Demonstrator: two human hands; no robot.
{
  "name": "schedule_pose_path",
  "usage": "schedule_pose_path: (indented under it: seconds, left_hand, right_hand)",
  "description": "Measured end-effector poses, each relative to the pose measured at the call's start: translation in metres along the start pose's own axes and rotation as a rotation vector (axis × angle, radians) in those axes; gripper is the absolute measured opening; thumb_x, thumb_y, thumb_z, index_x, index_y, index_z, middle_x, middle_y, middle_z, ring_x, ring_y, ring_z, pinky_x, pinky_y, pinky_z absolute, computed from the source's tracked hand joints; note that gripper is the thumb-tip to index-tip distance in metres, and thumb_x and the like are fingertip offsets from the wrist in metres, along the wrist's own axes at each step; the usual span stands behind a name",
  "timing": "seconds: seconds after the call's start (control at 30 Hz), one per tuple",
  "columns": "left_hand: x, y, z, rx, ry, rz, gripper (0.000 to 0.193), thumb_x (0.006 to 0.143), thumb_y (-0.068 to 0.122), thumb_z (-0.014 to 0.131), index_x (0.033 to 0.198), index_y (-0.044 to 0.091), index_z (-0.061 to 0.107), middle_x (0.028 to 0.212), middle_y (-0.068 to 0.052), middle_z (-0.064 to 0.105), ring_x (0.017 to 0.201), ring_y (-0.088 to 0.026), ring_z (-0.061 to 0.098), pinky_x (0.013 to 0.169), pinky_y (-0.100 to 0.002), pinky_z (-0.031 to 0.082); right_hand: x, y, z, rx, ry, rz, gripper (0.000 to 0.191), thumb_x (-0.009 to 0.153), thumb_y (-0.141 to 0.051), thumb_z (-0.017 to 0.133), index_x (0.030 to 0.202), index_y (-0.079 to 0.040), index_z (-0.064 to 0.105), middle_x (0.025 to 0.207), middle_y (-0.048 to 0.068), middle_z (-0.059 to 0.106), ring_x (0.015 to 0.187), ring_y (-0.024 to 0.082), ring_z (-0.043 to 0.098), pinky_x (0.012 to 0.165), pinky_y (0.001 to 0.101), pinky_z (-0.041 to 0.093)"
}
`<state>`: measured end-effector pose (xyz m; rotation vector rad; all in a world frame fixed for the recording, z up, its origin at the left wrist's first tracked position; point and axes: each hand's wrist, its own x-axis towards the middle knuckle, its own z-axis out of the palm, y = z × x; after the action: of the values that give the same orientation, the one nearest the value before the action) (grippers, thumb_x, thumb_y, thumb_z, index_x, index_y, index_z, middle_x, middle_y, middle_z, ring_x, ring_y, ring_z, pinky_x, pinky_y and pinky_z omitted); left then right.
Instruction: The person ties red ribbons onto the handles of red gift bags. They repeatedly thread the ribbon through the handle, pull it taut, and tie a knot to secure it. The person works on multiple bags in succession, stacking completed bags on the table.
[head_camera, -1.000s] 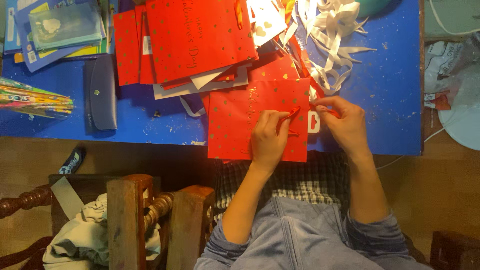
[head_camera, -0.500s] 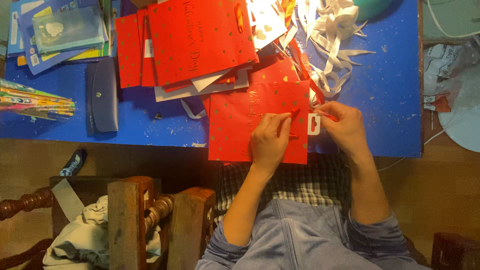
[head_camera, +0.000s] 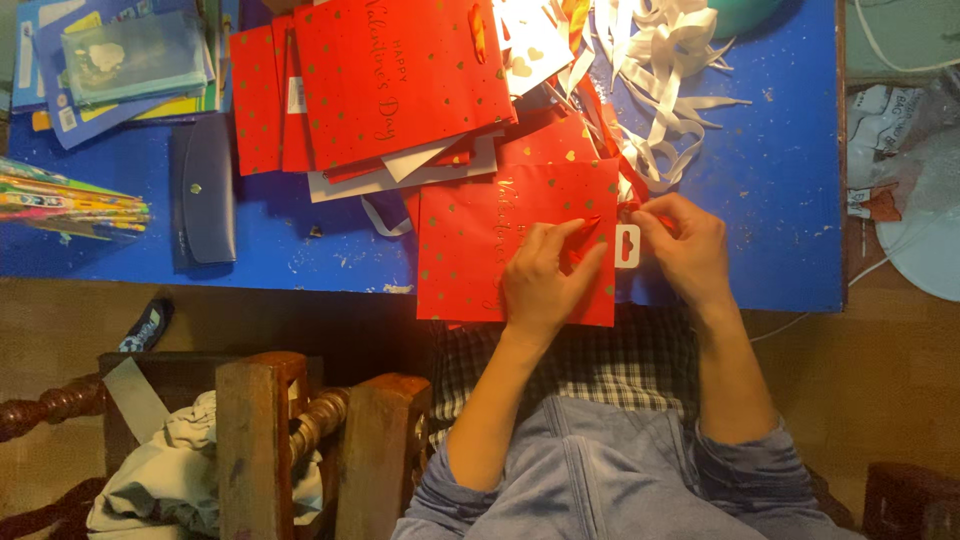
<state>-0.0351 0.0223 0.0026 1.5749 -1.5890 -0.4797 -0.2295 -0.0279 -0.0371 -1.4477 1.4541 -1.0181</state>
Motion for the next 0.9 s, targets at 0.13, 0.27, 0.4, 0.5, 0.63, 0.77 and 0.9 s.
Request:
schedule_pose_path:
  seconds: [0.13, 0.27, 0.4, 0.5, 0.63, 0.77, 0.9]
  left_hand:
    - [-0.002, 0.008, 0.007, 0.216, -0.045, 0.055, 0.065, 0.080, 0.061, 0.079, 0.123, 0.014, 0.066, 0.098, -0.006, 0.060, 0.087, -0.026, 0.066, 0.069, -0.041, 0.054]
    - [-0.002, 0.008, 0.014, 0.260, -0.077, 0.100, 0.087, 0.069, 0.067, 0.080, 0.132, 0.011, 0.058, 0.102, -0.009, 0.058, 0.091, -0.028, 0.065, 0.068, -0.043, 0.053]
    - [-0.005, 0.005, 0.020, 0.275, -0.111, 0.065, 0.084, 0.071, 0.057, 0.081, 0.136, 0.011, 0.054, 0.104, -0.011, 0.058, 0.093, -0.029, 0.064, 0.071, -0.044, 0.053]
    - [-0.008, 0.001, 0.021, 0.186, -0.068, 0.077, 0.074, 0.075, 0.048, 0.080, 0.132, 0.010, 0.053, 0.108, -0.011, 0.061, 0.098, -0.031, 0.064, 0.078, -0.045, 0.054]
    - [-0.005, -0.010, 0.012, -0.057, -0.184, -0.077, 0.058, 0.077, 0.036, 0.080, 0.121, 0.008, 0.055, 0.088, -0.011, 0.064, 0.082, -0.030, 0.068, 0.073, -0.044, 0.054]
    - [-0.001, -0.010, 0.002, -0.263, -0.235, -0.168, 0.032, 0.089, 0.023, 0.069, 0.115, 0.008, 0.057, 0.070, -0.007, 0.063, 0.066, -0.026, 0.069, 0.063, -0.040, 0.054]
    - [-0.003, 0.008, -0.014, -0.355, -0.047, -0.147, 0.019, 0.095, 0.015, 0.067, 0.107, 0.005, 0.057, 0.071, -0.007, 0.065, 0.061, -0.019, 0.068, 0.058, -0.035, 0.053]
  right_hand:
    - [0.004, 0.024, -0.006, 0.327, 0.101, 0.072, 0.012, 0.110, -0.016, 0.065, 0.107, -0.004, 0.063, 0.092, 0.000, 0.065, 0.077, 0.006, 0.062, 0.067, 0.0259, 0.055]
    - [0.006, 0.045, -0.011, 0.630, 0.137, -0.017, 0.013, 0.116, -0.019, 0.060, 0.111, -0.007, 0.058, 0.082, -0.001, 0.056, 0.070, 0.007, 0.055, 0.067, 0.0275, 0.052]
    - [0.004, 0.041, -0.013, 0.739, 0.133, -0.014, 0.014, 0.119, -0.019, 0.056, 0.113, -0.006, 0.058, 0.082, 0.002, 0.059, 0.074, 0.010, 0.058, 0.074, 0.0306, 0.057]
    - [0.003, 0.026, -0.012, 0.794, 0.143, 0.037, 0.014, 0.115, -0.020, 0.054, 0.113, -0.006, 0.056, 0.098, 0.006, 0.069, 0.081, 0.013, 0.066, 0.075, 0.0308, 0.057]
    - [-0.005, 0.001, -0.010, 0.909, 0.083, 0.021, 0.015, 0.116, -0.023, 0.053, 0.112, -0.008, 0.054, 0.101, 0.009, 0.070, 0.086, 0.017, 0.070, 0.078, 0.0340, 0.058]
    - [-0.017, -0.022, 0.015, 0.878, -0.010, -0.032, 0.028, 0.125, -0.025, 0.054, 0.107, -0.004, 0.053, 0.096, 0.011, 0.063, 0.089, 0.018, 0.067, 0.091, 0.0372, 0.056]
    - [-0.029, -0.039, 0.034, 0.534, -0.178, 0.003, 0.035, 0.112, -0.036, 0.042, 0.129, -0.007, 0.051, 0.122, 0.011, 0.063, 0.115, 0.018, 0.062, 0.103, 0.0376, 0.050]
